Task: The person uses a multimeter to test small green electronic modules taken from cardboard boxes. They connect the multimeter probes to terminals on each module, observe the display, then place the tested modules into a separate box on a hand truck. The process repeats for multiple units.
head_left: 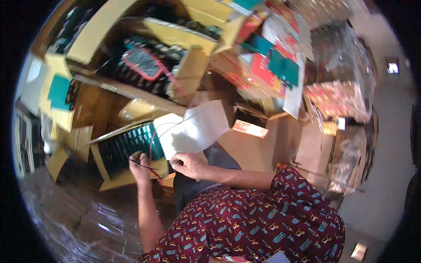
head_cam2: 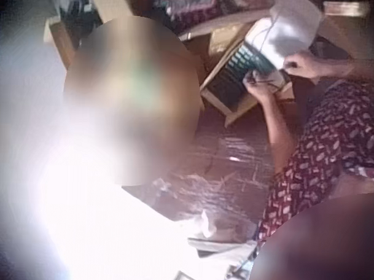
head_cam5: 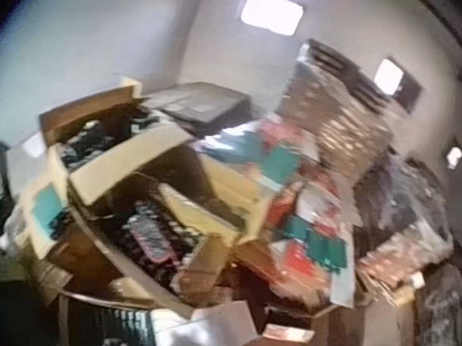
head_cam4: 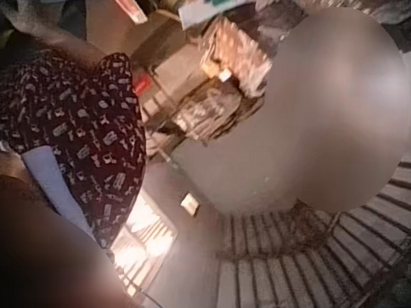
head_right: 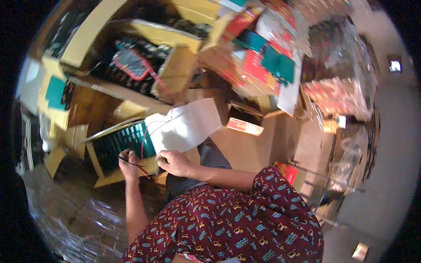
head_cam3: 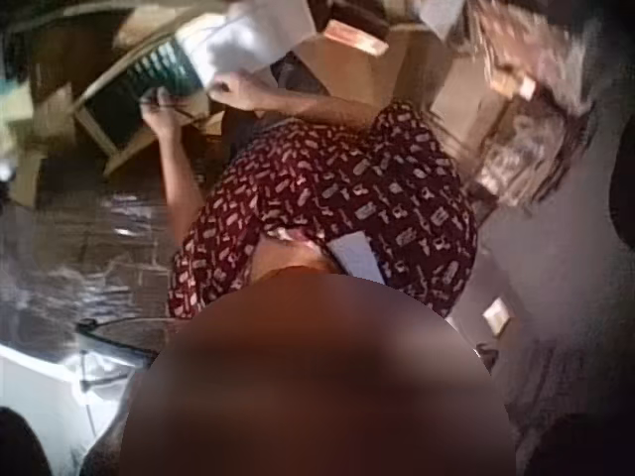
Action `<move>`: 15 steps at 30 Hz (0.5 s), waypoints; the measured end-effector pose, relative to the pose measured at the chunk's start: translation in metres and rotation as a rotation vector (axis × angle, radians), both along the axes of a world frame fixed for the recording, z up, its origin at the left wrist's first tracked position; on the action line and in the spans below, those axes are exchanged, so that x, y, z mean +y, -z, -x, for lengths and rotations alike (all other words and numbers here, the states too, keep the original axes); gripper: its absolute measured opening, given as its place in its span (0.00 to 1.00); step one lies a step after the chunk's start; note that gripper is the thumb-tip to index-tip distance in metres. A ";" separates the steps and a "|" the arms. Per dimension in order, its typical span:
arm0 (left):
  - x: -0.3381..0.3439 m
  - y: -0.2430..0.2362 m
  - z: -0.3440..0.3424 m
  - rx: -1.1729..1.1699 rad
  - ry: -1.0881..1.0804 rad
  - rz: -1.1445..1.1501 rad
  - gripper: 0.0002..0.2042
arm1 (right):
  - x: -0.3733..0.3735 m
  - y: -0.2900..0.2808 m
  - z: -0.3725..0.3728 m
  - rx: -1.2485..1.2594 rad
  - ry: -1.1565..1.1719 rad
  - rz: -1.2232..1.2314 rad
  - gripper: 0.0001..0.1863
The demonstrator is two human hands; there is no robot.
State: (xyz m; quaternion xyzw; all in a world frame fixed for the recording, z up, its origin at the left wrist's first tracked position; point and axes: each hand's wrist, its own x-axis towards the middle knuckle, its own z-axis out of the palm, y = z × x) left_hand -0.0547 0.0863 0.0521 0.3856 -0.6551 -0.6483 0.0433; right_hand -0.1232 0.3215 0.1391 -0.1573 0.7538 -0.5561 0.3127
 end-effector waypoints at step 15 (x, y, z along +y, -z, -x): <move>0.122 -0.038 -0.011 -0.193 0.326 0.730 0.09 | 0.358 0.128 0.030 -0.034 0.425 -0.307 0.10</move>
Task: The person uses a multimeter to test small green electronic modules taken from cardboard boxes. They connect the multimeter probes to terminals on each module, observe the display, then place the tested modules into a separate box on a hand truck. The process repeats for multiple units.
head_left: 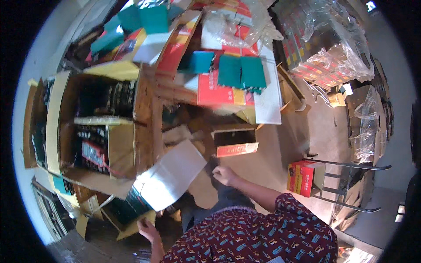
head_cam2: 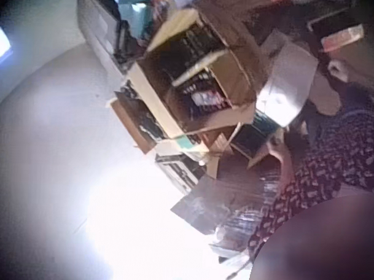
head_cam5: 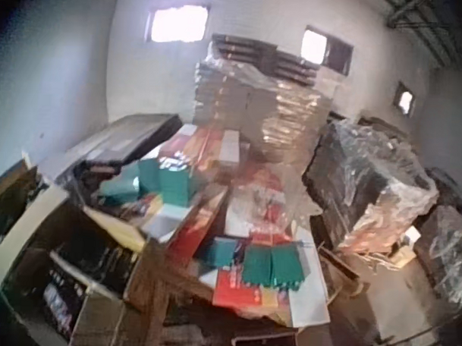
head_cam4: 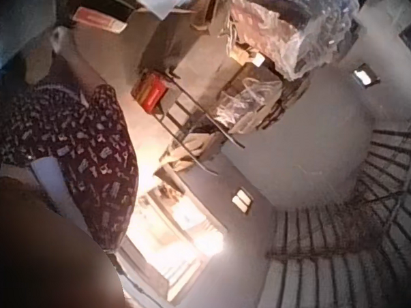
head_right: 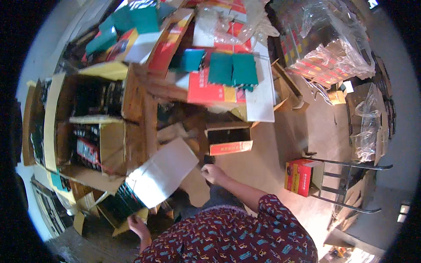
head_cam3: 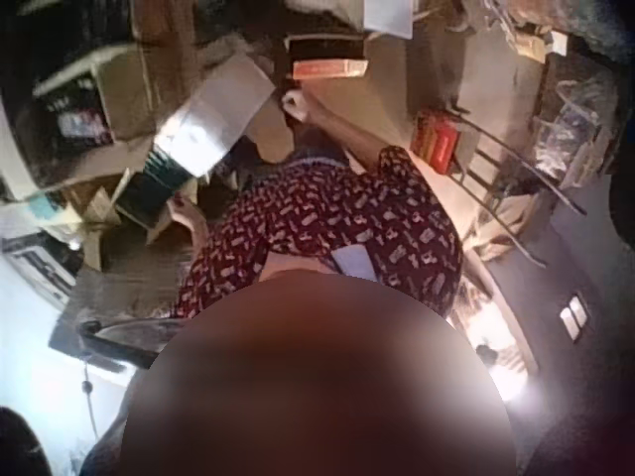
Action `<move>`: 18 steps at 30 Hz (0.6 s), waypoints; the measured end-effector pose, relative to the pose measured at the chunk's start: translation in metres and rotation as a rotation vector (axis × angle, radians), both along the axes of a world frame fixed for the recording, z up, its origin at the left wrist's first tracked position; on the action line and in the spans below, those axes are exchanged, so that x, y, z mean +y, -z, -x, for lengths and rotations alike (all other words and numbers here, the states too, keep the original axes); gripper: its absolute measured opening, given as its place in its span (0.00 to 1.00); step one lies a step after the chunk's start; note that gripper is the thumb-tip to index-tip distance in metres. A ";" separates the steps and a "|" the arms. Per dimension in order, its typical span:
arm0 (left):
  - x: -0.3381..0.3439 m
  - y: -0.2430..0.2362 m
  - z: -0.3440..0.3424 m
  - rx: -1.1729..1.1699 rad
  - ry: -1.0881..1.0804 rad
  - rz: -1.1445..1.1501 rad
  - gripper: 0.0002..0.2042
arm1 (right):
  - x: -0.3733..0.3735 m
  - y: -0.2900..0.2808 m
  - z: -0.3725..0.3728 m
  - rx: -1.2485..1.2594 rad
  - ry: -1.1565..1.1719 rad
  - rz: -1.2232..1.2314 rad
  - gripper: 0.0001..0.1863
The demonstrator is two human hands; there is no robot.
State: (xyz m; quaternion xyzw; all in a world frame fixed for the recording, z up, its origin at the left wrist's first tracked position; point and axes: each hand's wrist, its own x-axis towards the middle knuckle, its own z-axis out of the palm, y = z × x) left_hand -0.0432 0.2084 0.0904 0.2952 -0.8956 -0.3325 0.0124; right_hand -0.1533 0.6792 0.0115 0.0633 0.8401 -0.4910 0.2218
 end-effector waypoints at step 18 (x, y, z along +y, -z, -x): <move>0.254 0.040 0.267 -0.130 0.440 -0.698 0.11 | 0.158 -0.005 0.297 -0.129 0.677 0.532 0.21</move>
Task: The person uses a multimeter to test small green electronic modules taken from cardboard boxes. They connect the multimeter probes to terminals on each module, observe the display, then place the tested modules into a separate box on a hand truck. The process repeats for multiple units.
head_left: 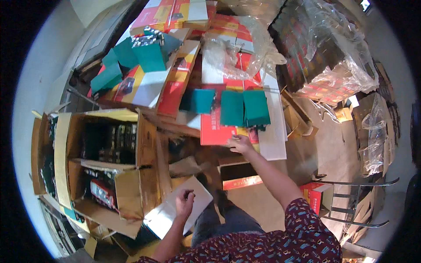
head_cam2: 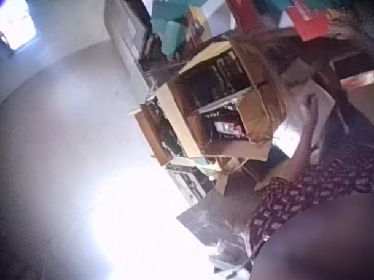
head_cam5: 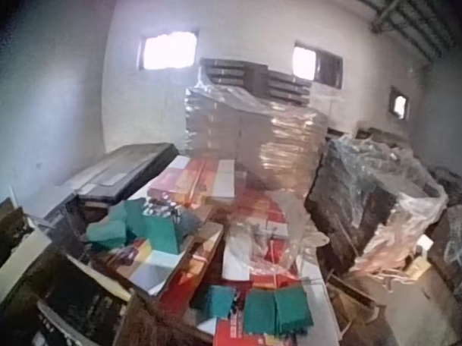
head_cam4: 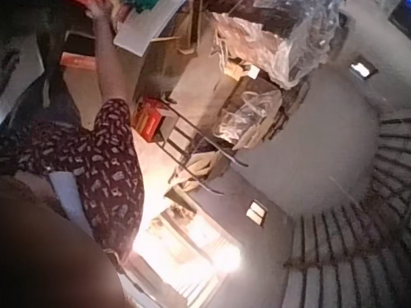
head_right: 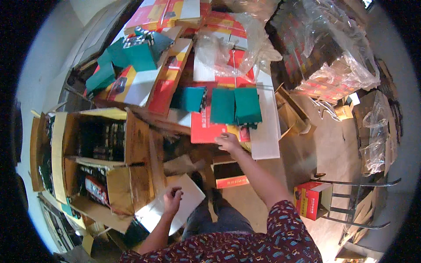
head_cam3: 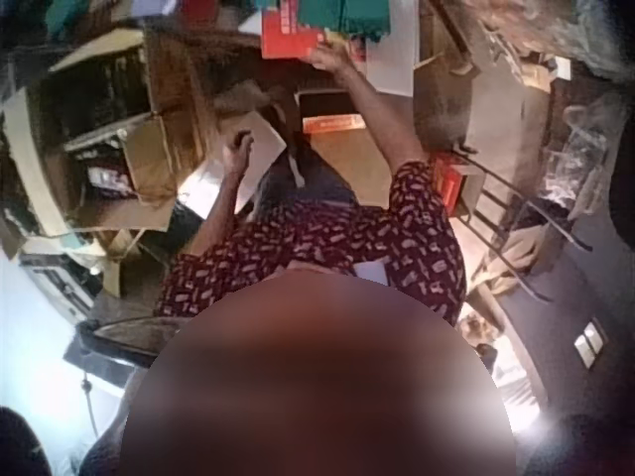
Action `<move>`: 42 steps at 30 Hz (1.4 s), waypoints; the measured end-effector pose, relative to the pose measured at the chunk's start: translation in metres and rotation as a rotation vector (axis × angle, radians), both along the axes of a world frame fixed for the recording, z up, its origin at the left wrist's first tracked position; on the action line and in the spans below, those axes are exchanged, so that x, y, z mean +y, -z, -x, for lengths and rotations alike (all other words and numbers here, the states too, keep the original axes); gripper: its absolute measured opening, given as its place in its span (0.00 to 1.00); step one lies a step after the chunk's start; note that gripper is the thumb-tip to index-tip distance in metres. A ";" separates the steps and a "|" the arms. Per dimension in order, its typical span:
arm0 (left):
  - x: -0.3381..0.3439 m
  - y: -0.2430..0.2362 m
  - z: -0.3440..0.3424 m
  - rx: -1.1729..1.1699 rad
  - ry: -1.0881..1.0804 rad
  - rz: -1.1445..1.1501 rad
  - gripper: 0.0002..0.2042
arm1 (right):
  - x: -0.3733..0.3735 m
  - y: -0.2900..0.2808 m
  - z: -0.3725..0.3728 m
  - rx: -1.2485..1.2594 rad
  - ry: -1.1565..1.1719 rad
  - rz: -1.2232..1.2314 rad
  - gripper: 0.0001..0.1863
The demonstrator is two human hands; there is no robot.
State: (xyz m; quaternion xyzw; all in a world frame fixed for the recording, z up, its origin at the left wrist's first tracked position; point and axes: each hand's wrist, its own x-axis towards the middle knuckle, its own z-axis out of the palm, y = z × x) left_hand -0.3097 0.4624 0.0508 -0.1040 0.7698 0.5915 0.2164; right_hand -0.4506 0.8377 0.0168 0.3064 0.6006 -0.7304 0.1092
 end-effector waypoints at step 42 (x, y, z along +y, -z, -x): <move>0.100 0.020 0.311 0.359 0.115 -0.015 0.38 | -0.179 -0.075 0.251 -0.179 -0.109 -1.092 0.50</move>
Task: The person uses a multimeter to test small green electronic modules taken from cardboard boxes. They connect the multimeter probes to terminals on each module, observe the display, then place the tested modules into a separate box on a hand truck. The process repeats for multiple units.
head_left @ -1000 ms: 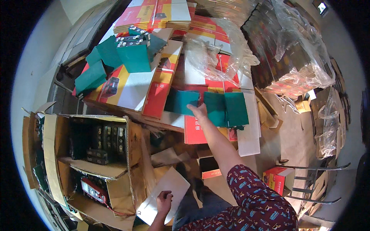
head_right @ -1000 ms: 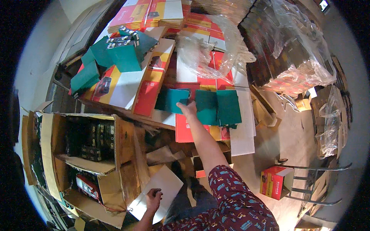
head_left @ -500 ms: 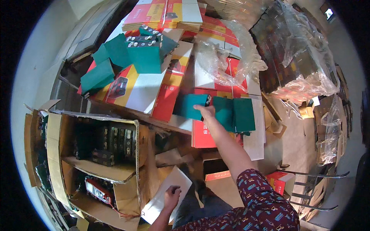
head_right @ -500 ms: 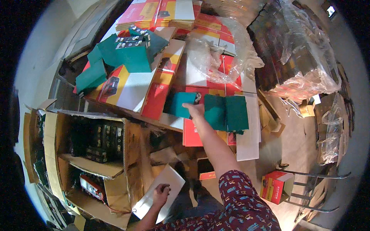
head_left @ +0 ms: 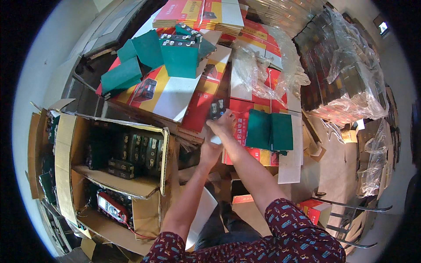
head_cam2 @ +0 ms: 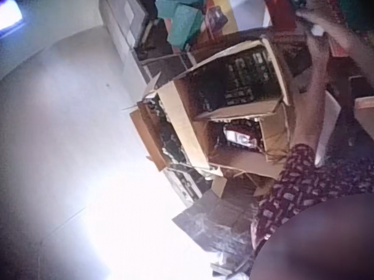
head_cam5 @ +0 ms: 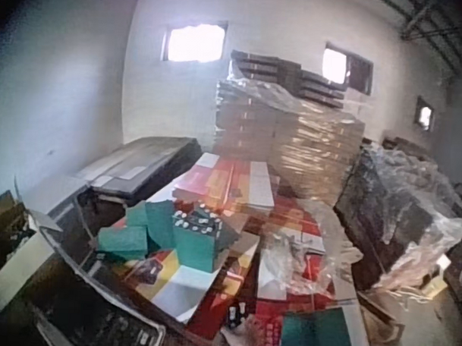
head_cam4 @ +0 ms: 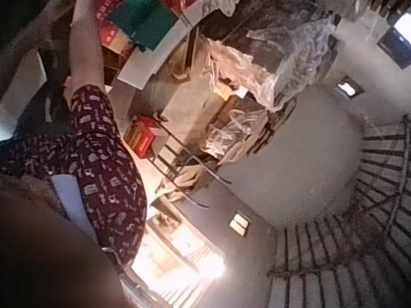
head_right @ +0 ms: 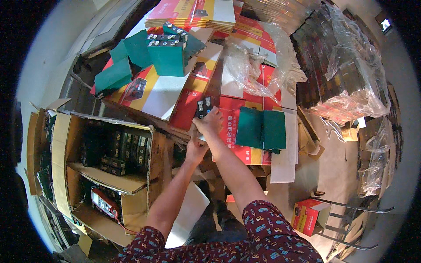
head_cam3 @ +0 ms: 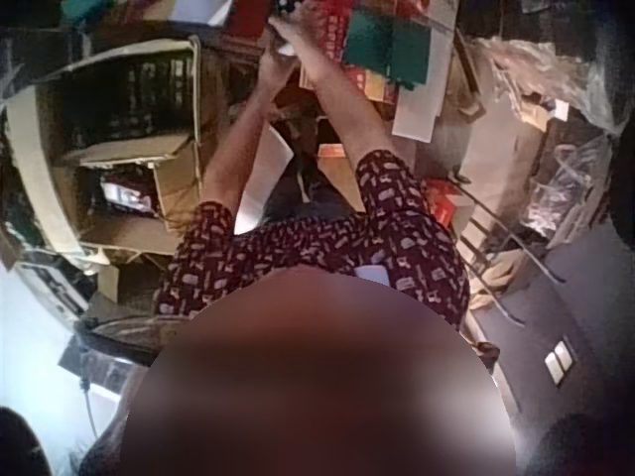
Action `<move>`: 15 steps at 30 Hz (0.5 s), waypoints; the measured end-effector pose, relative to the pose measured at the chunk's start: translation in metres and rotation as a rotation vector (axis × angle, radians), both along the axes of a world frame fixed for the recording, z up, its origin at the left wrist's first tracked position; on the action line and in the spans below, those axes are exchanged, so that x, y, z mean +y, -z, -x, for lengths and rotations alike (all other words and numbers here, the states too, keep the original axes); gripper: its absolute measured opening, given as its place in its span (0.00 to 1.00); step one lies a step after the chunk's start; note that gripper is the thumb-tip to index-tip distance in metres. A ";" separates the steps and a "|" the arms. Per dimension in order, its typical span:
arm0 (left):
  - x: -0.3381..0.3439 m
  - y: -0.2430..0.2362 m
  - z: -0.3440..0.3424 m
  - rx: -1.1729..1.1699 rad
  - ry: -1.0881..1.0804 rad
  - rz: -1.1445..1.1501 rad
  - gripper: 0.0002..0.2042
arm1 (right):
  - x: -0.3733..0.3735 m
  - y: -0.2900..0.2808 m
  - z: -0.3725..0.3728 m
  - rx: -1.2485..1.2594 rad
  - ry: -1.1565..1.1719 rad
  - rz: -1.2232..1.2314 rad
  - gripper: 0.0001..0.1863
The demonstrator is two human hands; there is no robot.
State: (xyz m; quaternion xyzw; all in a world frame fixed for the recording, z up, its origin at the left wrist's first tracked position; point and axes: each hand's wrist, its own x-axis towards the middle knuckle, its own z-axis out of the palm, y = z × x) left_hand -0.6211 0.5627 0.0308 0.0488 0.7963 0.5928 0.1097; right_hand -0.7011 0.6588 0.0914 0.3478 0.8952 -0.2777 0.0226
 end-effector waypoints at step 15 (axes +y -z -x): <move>0.002 0.016 -0.014 -0.096 0.010 -0.144 0.27 | 0.059 0.033 -0.032 0.473 -0.080 0.809 0.36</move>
